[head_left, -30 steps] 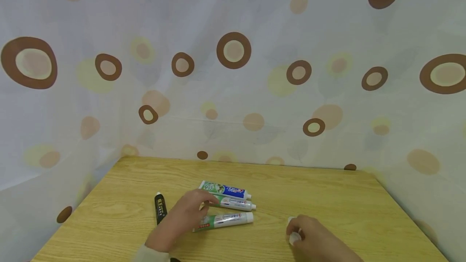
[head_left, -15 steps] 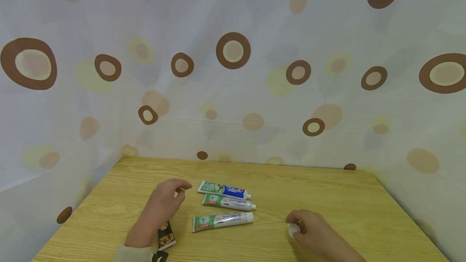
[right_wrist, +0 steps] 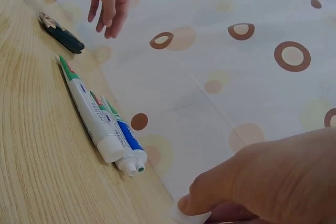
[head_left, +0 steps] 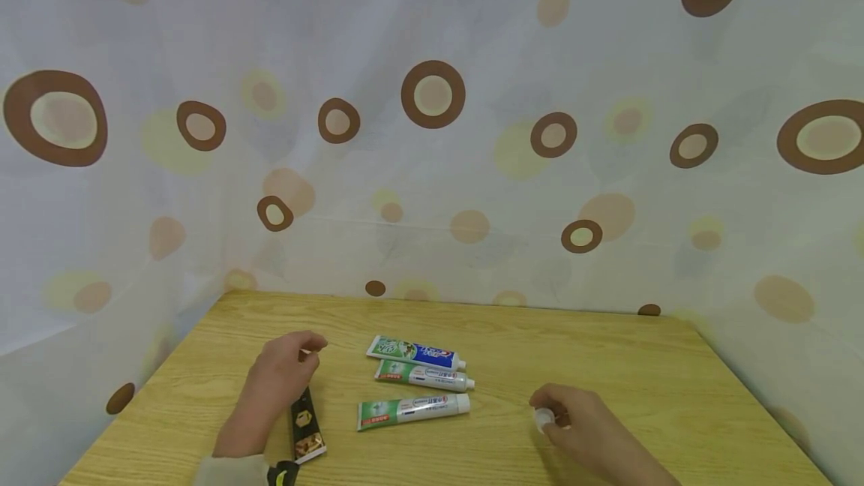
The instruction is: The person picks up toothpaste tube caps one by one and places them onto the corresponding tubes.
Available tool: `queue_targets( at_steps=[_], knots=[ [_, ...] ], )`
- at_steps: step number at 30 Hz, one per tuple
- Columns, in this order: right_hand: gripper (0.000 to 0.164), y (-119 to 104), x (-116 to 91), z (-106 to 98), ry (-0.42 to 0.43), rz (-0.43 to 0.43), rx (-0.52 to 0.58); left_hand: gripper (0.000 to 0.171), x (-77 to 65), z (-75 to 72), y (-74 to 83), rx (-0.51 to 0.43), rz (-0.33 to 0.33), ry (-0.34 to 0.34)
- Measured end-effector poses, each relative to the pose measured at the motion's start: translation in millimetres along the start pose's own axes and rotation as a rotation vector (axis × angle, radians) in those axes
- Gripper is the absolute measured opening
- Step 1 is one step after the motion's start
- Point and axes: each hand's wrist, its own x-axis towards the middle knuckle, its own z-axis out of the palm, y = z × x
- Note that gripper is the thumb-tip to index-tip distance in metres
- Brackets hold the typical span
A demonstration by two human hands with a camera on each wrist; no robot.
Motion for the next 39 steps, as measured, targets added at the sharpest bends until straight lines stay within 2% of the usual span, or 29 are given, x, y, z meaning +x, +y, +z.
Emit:
queue_targets(
  at_steps=[5, 12, 19, 21, 26, 31, 35, 39],
  knots=[
    [0.022, -1, 0, -1, 0.040, 0.019, -0.020, 0.030, -0.9, -3.1, -6.8, 0.022, -0.059, -0.049],
    [0.029, -5, -2, -1, 0.112, 0.025, -0.006, 0.037, -0.7, -7.6, -15.1, 0.045, -0.074, -0.106],
    [0.028, -4, -1, 1, 0.150, -0.028, -0.027, 0.059, -2.5, -2.1, -19.5, 0.082, -0.166, -0.259],
    [0.028, -3, 0, 1, 0.156, -0.033, -0.030, 0.066, -3.6, 1.0, -20.7, 0.079, -0.188, -0.285],
    [0.025, -5, 1, 1, 0.183, 0.006, -0.034, 0.076, -6.3, 7.7, -20.0, 0.085, -0.194, -0.287],
    [0.026, -7, 1, -1, 0.187, 0.024, -0.009, 0.082, -7.7, 13.8, -15.7, 0.130, -0.192, -0.265],
    [0.026, -7, 2, -1, 0.180, 0.023, 0.006, 0.075, -9.3, 19.6, -14.8, 0.181, -0.176, -0.241],
    [0.025, -5, 2, 0, 0.182, 0.021, -0.002, 0.066, -10.3, 22.1, -14.8, 0.189, -0.149, -0.239]
  ],
)
